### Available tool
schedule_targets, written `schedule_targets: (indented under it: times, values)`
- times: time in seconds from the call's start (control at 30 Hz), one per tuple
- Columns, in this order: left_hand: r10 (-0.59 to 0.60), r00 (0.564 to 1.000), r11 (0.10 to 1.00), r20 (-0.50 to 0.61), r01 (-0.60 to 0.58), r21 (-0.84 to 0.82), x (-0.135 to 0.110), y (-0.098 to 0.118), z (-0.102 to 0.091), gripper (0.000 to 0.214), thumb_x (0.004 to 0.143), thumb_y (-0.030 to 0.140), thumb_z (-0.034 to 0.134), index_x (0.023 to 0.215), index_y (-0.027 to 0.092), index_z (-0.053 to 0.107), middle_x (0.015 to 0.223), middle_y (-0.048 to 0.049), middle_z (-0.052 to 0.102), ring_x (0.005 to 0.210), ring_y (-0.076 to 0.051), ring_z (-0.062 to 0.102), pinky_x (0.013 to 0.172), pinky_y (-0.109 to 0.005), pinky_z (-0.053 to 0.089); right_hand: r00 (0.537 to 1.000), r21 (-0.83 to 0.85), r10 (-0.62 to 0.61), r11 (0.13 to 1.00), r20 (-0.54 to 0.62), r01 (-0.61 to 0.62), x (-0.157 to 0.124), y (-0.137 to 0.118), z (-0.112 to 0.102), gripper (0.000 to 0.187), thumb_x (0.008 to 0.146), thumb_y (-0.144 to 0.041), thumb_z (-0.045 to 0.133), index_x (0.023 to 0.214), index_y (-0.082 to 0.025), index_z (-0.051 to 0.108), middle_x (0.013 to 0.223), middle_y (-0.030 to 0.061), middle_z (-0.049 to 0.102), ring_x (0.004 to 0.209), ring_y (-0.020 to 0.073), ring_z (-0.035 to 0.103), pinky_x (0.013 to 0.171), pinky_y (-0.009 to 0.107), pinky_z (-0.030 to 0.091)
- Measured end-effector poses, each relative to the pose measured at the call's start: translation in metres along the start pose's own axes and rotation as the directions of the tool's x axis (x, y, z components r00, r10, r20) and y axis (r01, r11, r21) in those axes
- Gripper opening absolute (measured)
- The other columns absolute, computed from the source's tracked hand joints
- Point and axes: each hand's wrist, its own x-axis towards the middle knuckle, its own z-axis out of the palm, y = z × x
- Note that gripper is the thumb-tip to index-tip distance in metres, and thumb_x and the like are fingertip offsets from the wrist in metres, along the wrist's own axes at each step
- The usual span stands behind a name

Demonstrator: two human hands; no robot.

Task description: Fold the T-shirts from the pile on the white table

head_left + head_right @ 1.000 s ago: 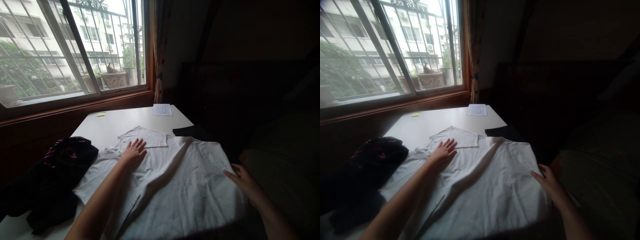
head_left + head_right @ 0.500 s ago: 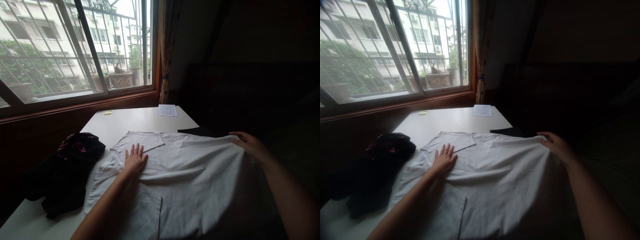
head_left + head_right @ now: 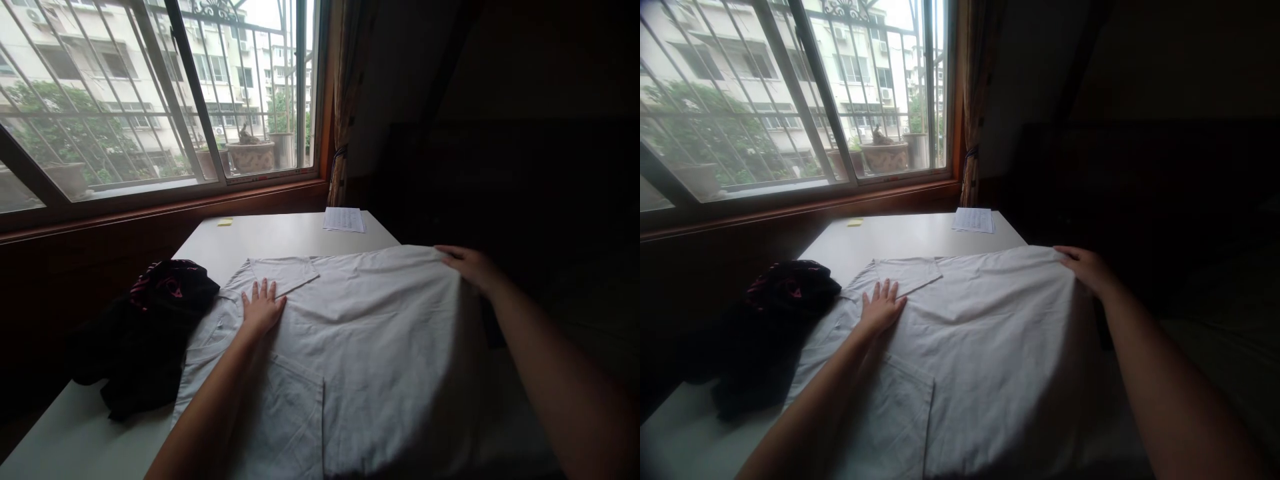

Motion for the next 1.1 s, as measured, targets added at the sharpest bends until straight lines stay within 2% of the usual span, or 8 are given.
schedule_targets:
  times: [0.17,0.33,0.47,0.6,0.7,0.8,1.0,1.1]
  values:
    - [0.023,1.0,1.0,0.009,-0.023,0.011,0.013,0.008,-0.002,0.075,0.1,0.064,0.018,0.163,0.022,0.026,0.171,-0.0112,0.009,0.158,-0.039,0.005,0.121,-0.07,0.006,1.0,-0.156,-0.02,0.988,0.005,0.02,0.019,0.032,0.015,0.05,0.095,-0.018,0.051,0.141,-0.002,0.058,0.143,0.0226,0.059,0.129,0.0223,0.057,0.106,0.029,0.038]
    - [0.093,0.995,0.996,0.038,-0.093,0.013,0.023,0.002,-0.005,0.073,0.101,0.063,0.024,0.163,0.025,0.023,0.171,-0.013,0.008,0.157,-0.04,0.003,0.12,-0.071,0.007,0.991,-0.298,-0.074,0.954,-0.113,0.037,0.041,0.043,0.03,0.05,0.094,-0.015,0.051,0.144,-0.011,0.058,0.142,0.0169,0.061,0.125,0.0202,0.058,0.105,0.03,0.04]
    - [0.242,0.969,0.97,0.054,-0.242,-0.01,0.033,-0.031,-0.012,0.064,0.106,0.055,0.018,0.162,0.026,0.027,0.171,-0.0107,0.016,0.158,-0.034,0.007,0.123,-0.061,0.012,0.981,-0.506,-0.091,0.863,-0.17,-0.007,0.043,0.055,0.04,0.05,0.094,-0.014,0.048,0.143,-0.015,0.06,0.152,0.0192,0.05,0.13,0.0285,0.053,0.107,0.04,0.039]
    - [0.246,0.969,0.969,-0.027,-0.246,0.017,0.032,-0.079,-0.02,0.063,0.107,0.051,0.017,0.161,0.022,0.032,0.17,-0.0096,0.021,0.158,-0.032,0.011,0.124,-0.057,0.017,0.975,-0.776,-0.164,0.631,-0.153,-0.015,0.022,0.057,0.061,0.046,0.097,-0.027,0.045,0.14,-0.019,0.062,0.158,0.0208,0.04,0.126,0.0431,0.05,0.097,0.058,0.041]
    - [0.308,0.951,0.951,-0.04,-0.306,0.045,0.015,-0.103,-0.022,0.063,0.107,0.054,0.021,0.158,0.023,0.037,0.169,-0.0082,0.026,0.158,-0.031,0.015,0.124,-0.058,0.018,0.933,-0.823,-0.359,0.536,-0.019,0.189,-0.003,0.038,0.096,0.045,0.099,-0.029,0.043,0.137,-0.014,0.063,0.154,0.0211,0.047,0.129,0.0411,0.049,0.104,0.058,0.039]
    - [0.378,0.926,0.924,-0.014,-0.377,0.066,-0.014,-0.111,-0.016,0.061,0.106,0.055,0.024,0.158,0.026,0.039,0.167,-0.0073,0.031,0.157,-0.03,0.019,0.124,-0.058,0.019,0.856,-0.734,-0.483,0.512,0.184,0.446,-0.037,0.005,0.149,0.048,0.101,-0.034,0.043,0.14,-0.012,0.06,0.155,0.0184,0.048,0.14,0.0339,0.044,0.117,0.049,0.031]
    - [0.323,0.945,0.94,-0.045,-0.315,0.13,-0.064,-0.106,0.0,0.061,0.106,0.058,0.027,0.161,0.033,0.03,0.17,-0.0032,0.018,0.158,-0.029,0.014,0.124,-0.06,0.015,0.665,-0.397,-0.498,0.543,0.557,0.739,-0.104,-0.058,0.255,0.064,0.104,-0.054,0.033,0.158,-0.019,0.039,0.168,0.0083,0.027,0.155,0.0274,0.023,0.126,0.047,0.017]
    - [0.247,0.968,0.96,-0.05,-0.238,0.146,-0.077,-0.102,-0.001,0.06,0.106,0.056,0.027,0.161,0.033,0.028,0.17,-0.002,0.016,0.158,-0.028,0.013,0.125,-0.059,0.013,0.63,-0.325,-0.458,0.582,0.627,0.745,-0.116,-0.076,0.284,0.069,0.104,-0.059,0.031,0.161,-0.02,0.034,0.17,0.007,0.021,0.157,0.0276,0.015,0.127,0.049,0.011]
